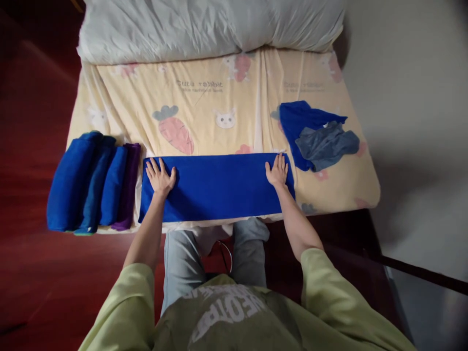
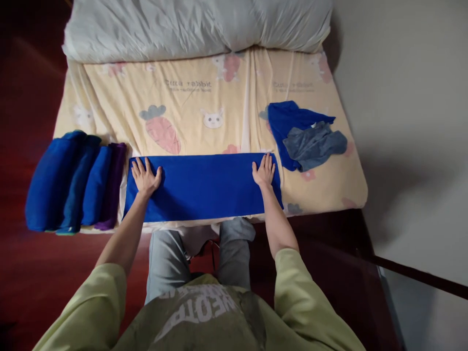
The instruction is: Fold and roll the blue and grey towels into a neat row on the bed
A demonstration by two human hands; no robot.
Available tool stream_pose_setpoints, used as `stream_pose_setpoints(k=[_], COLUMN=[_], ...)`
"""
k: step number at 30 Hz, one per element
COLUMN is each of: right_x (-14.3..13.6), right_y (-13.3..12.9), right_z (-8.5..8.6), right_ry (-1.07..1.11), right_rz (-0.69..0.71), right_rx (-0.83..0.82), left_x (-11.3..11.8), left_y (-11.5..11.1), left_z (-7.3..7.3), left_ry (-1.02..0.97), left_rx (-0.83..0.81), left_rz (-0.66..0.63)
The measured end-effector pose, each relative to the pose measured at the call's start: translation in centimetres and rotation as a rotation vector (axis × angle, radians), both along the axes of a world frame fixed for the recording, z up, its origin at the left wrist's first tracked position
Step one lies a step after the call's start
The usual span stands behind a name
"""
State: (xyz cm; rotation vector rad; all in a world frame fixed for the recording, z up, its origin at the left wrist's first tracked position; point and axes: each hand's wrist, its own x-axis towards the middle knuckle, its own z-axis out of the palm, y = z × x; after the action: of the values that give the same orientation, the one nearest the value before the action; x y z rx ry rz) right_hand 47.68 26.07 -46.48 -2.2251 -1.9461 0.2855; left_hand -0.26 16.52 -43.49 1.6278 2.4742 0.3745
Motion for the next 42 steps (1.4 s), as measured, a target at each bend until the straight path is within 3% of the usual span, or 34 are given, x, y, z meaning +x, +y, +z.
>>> stream_pose_setpoints(k=[5, 8, 13, 21, 28, 31, 34, 37, 39, 42], right_x=[2.0, 2.3, 3.1, 5.9, 5.2, 4.9, 3.5, 0.0, -3.0, -6.7], right_y=[-5.6, -8.7, -9.9, -14.2, -14.1, -13.4, -13.2, -16.7, -21.6, -30.2], right_z=[0.4, 0.0, 0.1, -0.1, -0.4, 0.5, 2.8, 4.7, 4.8, 3.7], right_ry=[0.01, -0.057, -0.057, -0.111, -0.118, -0.053, 0.064, 0.232, 0.394, 0.654], right_rz=[0.019, 0.078, 0.12, 0.105, 0.082, 0.059, 0.019, -0.025, -0.075, -0.072], right_rx=[0.007, 0.014, 0.018, 0.029, 0.033, -0.027, -0.054, 0.126, 0.273, 0.297], left_x=[-0.1, 0.0, 0.2, 0.7, 0.6, 0.4, 0.8, 3.2, 5.9, 9.7], left_y=[-6.8, -9.1, -9.8, -14.2, -14.0, -13.6, -14.4, -18.8, -23.8, -31.2], left_z=[0.4, 0.4, 0.8, 0.1, -0.1, 0.8, 2.6, 3.8, 3.5, 2.3], left_ry=[0.005, 0.012, 0.006, 0.018, -0.048, -0.048, -0.093, -0.137, -0.216, -0.309], left_rx=[-0.028, -0.061, -0.093, -0.146, -0.105, -0.043, 0.009, 0.119, 0.154, 0.039], left_rz=[-0.045, -0.037, -0.042, -0.026, -0.04, -0.071, -0.09, -0.139, -0.2, -0.38])
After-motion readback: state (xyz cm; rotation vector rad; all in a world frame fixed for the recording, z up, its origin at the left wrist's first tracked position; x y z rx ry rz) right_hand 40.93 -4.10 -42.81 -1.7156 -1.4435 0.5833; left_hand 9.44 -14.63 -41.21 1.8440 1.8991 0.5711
